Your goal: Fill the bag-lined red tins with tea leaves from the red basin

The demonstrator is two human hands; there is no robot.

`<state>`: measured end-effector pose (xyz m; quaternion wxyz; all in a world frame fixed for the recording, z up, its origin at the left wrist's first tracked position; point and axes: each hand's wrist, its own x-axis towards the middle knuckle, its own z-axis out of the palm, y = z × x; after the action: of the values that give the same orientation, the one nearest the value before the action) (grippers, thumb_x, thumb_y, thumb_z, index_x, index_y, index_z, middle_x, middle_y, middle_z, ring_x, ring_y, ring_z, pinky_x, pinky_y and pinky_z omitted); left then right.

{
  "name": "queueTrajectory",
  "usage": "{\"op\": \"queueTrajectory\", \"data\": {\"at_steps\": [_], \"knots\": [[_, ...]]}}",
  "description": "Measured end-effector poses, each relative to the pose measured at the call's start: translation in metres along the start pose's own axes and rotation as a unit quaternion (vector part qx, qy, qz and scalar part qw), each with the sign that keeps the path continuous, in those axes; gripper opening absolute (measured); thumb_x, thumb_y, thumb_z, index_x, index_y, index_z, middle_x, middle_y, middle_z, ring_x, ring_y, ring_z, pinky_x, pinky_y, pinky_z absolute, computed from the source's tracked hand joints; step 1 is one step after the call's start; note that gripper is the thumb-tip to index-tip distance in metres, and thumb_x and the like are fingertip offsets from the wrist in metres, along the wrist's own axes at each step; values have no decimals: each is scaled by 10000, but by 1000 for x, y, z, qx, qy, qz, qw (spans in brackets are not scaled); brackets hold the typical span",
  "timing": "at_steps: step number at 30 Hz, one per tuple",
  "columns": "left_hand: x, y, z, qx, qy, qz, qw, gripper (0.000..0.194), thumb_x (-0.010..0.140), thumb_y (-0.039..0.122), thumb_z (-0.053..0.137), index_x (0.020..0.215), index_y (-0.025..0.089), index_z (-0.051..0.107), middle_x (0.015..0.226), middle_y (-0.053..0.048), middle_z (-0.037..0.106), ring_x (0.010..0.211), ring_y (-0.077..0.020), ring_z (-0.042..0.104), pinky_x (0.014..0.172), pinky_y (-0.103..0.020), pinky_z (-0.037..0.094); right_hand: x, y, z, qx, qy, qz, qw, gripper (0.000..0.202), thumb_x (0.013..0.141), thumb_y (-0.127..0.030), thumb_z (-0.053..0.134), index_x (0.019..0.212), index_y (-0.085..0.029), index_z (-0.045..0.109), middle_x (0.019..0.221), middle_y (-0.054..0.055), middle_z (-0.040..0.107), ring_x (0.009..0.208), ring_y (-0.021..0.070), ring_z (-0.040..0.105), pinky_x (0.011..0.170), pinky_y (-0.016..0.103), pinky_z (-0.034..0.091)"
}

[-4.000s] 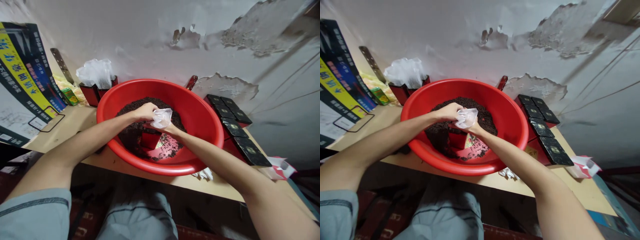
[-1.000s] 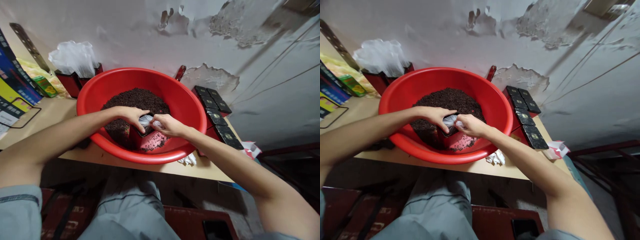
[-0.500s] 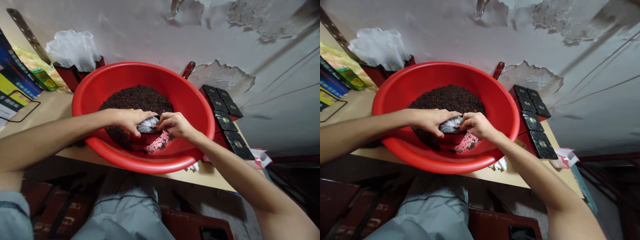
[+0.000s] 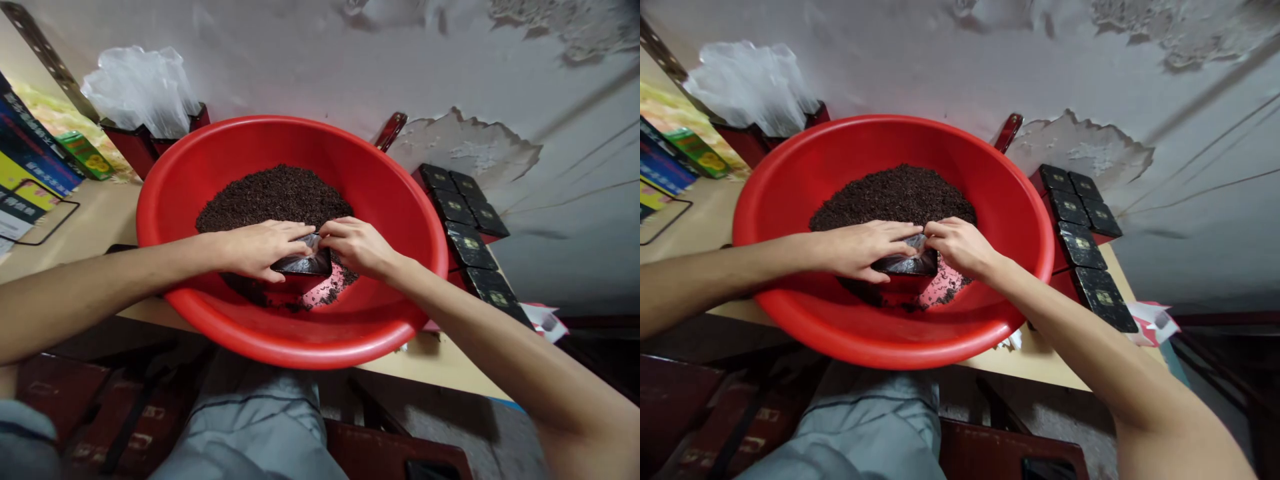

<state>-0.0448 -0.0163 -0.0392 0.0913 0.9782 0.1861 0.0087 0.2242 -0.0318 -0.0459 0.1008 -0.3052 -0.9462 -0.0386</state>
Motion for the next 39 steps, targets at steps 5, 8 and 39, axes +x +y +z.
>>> {"op": "queueTrajectory", "data": {"at_steps": [5,8,39], "knots": [[3,11,-3,34,25,35,999,578,852,308,732,1409,242,592,1599,-125,510,1477,-340,418,1213,-450,289,-18,-7,-2,-13,-10,37,999,382,962,-112,528,1245,-216,762,1279,95,756,1137,280,581,1014,482,431],[9,15,-8,43,0,44,998,513,873,321,694,1368,205,624,1542,-136,574,1410,-329,491,1176,-435,325,-21,-12,-8,3,0,41,999,390,995,-126,472,1246,-177,765,1314,108,740,1081,267,606,948,438,471],[-216,-10,-23,-97,223,-564,789,684,868,556,588,1407,135,605,1460,-134,637,1294,-312,618,1132,-424,482,93,17,-11,88,-333,255,904,418,624,-554,921,614,-193,710,577,20,634,609,169,605,558,284,431]]}}
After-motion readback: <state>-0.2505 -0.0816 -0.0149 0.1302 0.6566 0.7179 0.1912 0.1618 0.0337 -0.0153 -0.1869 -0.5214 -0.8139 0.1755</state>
